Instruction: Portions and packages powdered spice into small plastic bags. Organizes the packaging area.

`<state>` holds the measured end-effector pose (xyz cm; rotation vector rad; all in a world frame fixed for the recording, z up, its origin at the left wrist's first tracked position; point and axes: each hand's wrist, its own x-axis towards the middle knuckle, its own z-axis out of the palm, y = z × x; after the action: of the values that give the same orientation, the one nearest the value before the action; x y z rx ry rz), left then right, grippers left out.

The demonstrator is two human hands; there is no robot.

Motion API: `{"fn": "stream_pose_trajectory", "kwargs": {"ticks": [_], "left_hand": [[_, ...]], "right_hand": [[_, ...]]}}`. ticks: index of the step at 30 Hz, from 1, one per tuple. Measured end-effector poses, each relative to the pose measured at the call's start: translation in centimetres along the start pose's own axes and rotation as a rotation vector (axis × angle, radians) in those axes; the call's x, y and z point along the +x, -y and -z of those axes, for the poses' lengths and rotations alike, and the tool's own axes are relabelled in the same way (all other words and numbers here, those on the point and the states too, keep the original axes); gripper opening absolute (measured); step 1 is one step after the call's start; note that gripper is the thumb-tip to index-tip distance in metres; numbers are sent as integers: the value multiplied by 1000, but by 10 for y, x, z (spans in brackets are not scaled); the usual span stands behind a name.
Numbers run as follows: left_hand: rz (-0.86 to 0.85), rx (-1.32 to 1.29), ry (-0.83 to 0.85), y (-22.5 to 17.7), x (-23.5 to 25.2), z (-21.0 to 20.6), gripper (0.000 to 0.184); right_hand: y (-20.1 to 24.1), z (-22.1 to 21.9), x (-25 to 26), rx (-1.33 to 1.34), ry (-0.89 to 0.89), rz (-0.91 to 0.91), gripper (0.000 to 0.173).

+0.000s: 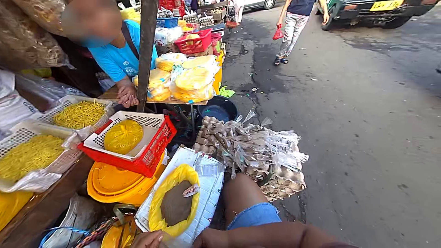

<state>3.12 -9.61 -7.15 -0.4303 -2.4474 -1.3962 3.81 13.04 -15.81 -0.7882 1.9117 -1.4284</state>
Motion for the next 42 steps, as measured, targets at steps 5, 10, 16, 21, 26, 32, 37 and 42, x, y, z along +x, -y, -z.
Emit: {"fn": "stream_pose_trajectory", "kwargs": {"ticks": [5, 10, 16, 21, 26, 32, 37, 42], "left_hand": [[-71, 45, -3, 12, 6, 7, 12], [-65, -28, -83, 4, 4, 14, 11], [-118, -64, -57, -2, -4, 17, 17], [-103, -36, -60, -3, -5, 12, 26], [-41, -151, -111, -4, -5, 12, 6], [27, 111, -18, -26, 23, 6, 19], [307, 107, -40, -6, 74, 18, 25], [284, -13, -117, -4, 91, 21, 17]], "right_hand": [[-10, 1, 7, 22, 57, 0, 29], [-2, 3, 5, 117, 67, -11, 31], [-13, -6, 7, 138, 162, -41, 33], [-12, -7, 6, 100, 145, -53, 34], [-2, 3, -1, 246, 162, -43, 34], [28, 14, 6, 262, -18, 38, 30], [72, 35, 33, 294, -153, -92, 19], [93, 49, 51, 364, -222, -73, 19]]}}
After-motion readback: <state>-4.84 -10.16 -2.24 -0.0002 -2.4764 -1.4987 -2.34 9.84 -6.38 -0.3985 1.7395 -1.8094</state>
